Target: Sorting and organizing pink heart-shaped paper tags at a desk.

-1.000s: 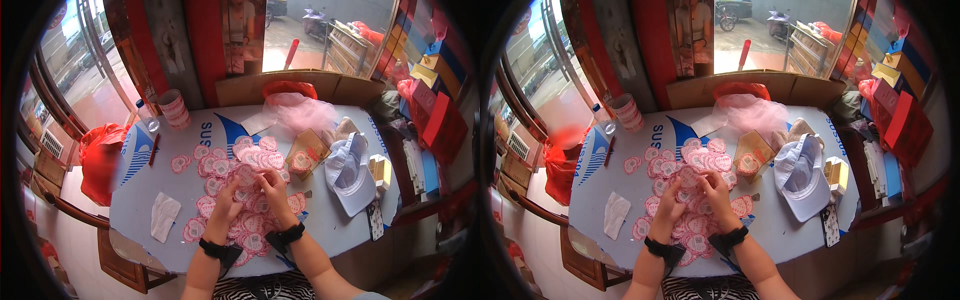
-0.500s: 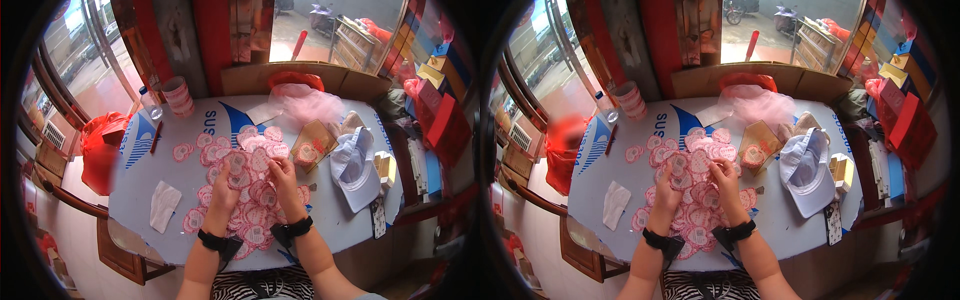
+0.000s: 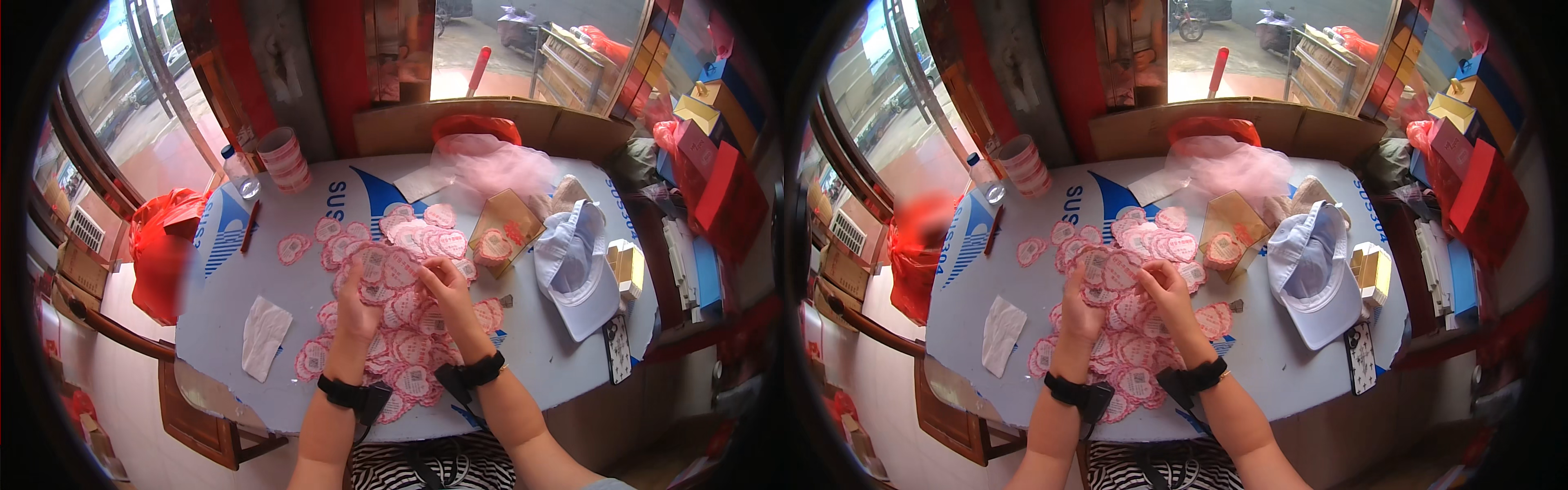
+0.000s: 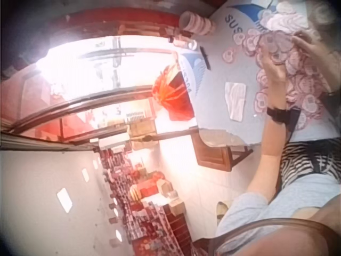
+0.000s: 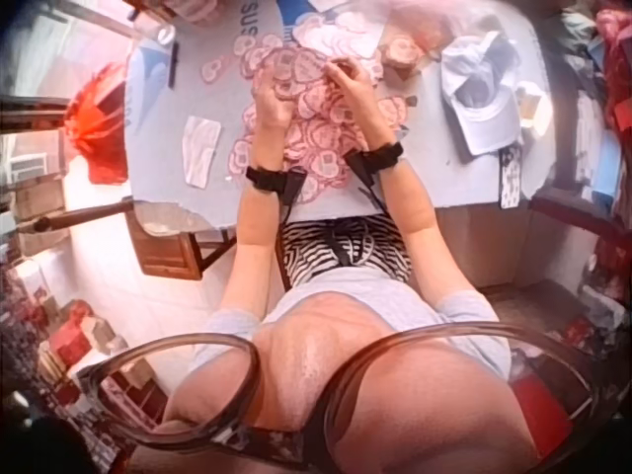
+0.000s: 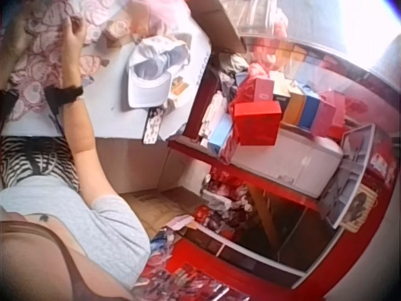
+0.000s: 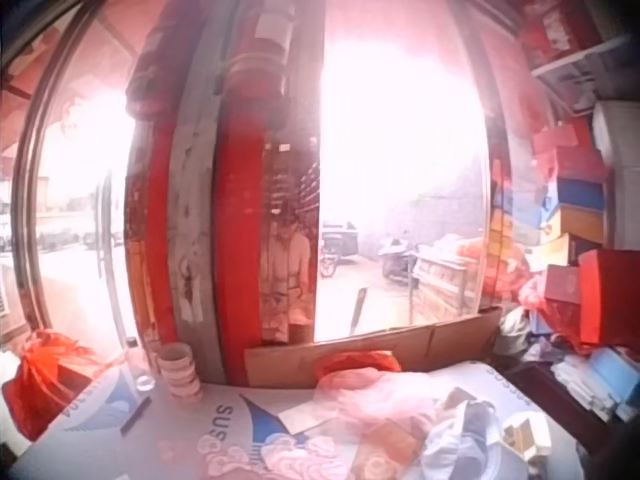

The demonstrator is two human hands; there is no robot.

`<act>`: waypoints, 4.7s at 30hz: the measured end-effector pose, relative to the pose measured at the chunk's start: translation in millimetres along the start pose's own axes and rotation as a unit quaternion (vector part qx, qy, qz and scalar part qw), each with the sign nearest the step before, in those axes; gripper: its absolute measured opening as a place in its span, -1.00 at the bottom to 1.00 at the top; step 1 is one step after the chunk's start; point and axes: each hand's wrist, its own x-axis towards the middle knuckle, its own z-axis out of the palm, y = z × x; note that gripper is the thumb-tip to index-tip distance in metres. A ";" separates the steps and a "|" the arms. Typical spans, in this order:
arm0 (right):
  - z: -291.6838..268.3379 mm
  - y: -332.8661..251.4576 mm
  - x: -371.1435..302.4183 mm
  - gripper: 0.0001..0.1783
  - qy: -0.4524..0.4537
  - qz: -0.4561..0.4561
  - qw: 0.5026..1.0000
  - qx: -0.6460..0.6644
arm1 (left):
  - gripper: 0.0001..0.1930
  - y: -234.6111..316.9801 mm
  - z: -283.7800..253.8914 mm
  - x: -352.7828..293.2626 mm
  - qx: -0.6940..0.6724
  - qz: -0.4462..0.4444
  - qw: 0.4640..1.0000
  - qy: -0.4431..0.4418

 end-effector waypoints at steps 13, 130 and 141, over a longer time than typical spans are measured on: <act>12.8 -58.0 -39.0 -0.63 0.112 -0.132 0.882 -0.438 | -0.63 3.1 -4.6 -0.7 0.482 0.341 0.802 0.090; -69.9 -21.2 -73.1 -0.54 -0.158 0.114 0.959 0.208 | -0.64 -21.8 -19.6 -59.8 0.178 -0.079 0.959 -0.206; -73.3 -19.7 -72.4 -0.57 -0.177 0.111 0.952 0.225 | -0.64 -21.1 -18.1 -65.7 0.173 -0.053 0.964 -0.196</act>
